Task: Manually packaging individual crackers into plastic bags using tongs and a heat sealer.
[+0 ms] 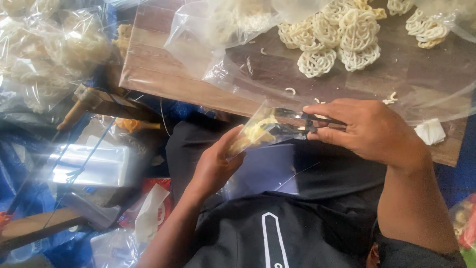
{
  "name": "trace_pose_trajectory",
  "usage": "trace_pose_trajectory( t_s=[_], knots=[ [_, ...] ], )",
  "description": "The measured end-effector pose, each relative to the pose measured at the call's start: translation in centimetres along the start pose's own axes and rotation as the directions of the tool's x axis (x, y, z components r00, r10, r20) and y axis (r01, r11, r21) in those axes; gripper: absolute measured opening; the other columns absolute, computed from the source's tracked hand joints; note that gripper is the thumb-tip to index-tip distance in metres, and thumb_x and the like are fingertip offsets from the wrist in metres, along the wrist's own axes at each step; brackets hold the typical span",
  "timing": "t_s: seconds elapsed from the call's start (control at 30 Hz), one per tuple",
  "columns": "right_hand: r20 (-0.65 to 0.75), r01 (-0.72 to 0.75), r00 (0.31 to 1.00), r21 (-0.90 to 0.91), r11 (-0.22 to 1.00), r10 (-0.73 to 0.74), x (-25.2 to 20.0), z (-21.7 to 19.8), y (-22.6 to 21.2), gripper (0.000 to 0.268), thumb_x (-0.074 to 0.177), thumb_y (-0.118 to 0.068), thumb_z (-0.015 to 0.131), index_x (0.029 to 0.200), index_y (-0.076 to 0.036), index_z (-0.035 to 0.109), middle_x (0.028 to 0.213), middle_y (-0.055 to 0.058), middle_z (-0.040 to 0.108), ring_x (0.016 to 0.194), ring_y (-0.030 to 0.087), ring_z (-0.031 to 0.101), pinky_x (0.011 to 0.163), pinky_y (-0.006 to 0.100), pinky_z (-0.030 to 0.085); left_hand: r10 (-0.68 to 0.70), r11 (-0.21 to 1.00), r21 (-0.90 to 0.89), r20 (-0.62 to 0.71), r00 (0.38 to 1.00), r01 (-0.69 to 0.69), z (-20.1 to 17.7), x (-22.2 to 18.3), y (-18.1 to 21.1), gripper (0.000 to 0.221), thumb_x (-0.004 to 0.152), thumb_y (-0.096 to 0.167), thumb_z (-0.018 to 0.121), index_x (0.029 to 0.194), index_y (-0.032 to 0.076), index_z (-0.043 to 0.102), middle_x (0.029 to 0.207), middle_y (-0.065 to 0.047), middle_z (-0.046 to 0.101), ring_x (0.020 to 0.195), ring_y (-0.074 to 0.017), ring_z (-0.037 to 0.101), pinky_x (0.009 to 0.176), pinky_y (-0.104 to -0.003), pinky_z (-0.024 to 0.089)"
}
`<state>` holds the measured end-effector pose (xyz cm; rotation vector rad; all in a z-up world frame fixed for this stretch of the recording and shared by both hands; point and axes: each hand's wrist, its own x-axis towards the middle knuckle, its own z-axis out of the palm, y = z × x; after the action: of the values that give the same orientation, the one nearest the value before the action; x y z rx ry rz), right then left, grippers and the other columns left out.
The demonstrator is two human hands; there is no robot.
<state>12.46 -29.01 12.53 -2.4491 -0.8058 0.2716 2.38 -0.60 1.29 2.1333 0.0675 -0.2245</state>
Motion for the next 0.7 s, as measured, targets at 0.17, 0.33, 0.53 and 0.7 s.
trace_pose_trajectory(
  t_s=[0.17, 0.33, 0.53, 0.7],
  knots=[
    [-0.042, 0.024, 0.999, 0.065, 0.998, -0.021, -1.6, -0.4, 0.2, 0.048, 0.078, -0.024, 0.08, 0.125, -0.012, 0.073, 0.088, 0.0, 0.076, 0.053, 0.015, 0.052, 0.05, 0.028, 0.042, 0.002, 0.986, -0.168, 0.019, 1.0, 0.001, 1.2, -0.1, -0.4, 0.067, 0.083, 0.007, 0.074, 0.146, 0.018, 0.053, 0.125, -0.01, 0.073, 0.103, -0.0217, 0.073, 0.084, -0.031, 0.06],
    [-0.002, -0.026, 1.0, 0.343, 0.939, 0.029, -2.3, 0.4, 3.0, 0.05, 0.079, -0.019, 0.078, 0.127, -0.007, 0.072, 0.09, 0.003, 0.079, 0.058, 0.01, 0.057, 0.05, 0.023, 0.042, 0.031, 0.945, -0.326, 0.049, 0.998, -0.013, 1.3, 0.0, -0.1, 0.066, 0.085, 0.006, 0.073, 0.147, 0.013, 0.052, 0.135, -0.01, 0.068, 0.119, -0.0242, 0.068, 0.1, -0.036, 0.055],
    [-0.047, 0.01, 0.999, 0.314, 0.949, 0.005, -3.2, 0.7, 3.8, 0.043, 0.088, -0.026, 0.068, 0.127, -0.009, 0.072, 0.08, 0.001, 0.078, 0.05, 0.01, 0.047, 0.046, 0.023, 0.037, 0.06, 0.924, -0.382, 0.049, 0.997, -0.037, 2.3, 0.1, 0.1, 0.065, 0.085, 0.005, 0.072, 0.147, 0.01, 0.051, 0.135, -0.013, 0.069, 0.118, -0.024, 0.069, 0.101, -0.035, 0.055],
    [0.03, -0.086, 0.996, 0.355, 0.931, 0.081, -3.7, 0.8, 3.8, 0.047, 0.076, -0.024, 0.08, 0.122, -0.016, 0.075, 0.095, -0.002, 0.082, 0.062, 0.01, 0.063, 0.057, 0.025, 0.048, 0.029, 0.957, -0.29, 0.098, 0.995, 0.001, 2.3, 0.3, 0.4, 0.065, 0.085, 0.006, 0.073, 0.146, 0.014, 0.053, 0.134, -0.011, 0.068, 0.117, -0.0246, 0.069, 0.1, -0.037, 0.056]
  ],
)
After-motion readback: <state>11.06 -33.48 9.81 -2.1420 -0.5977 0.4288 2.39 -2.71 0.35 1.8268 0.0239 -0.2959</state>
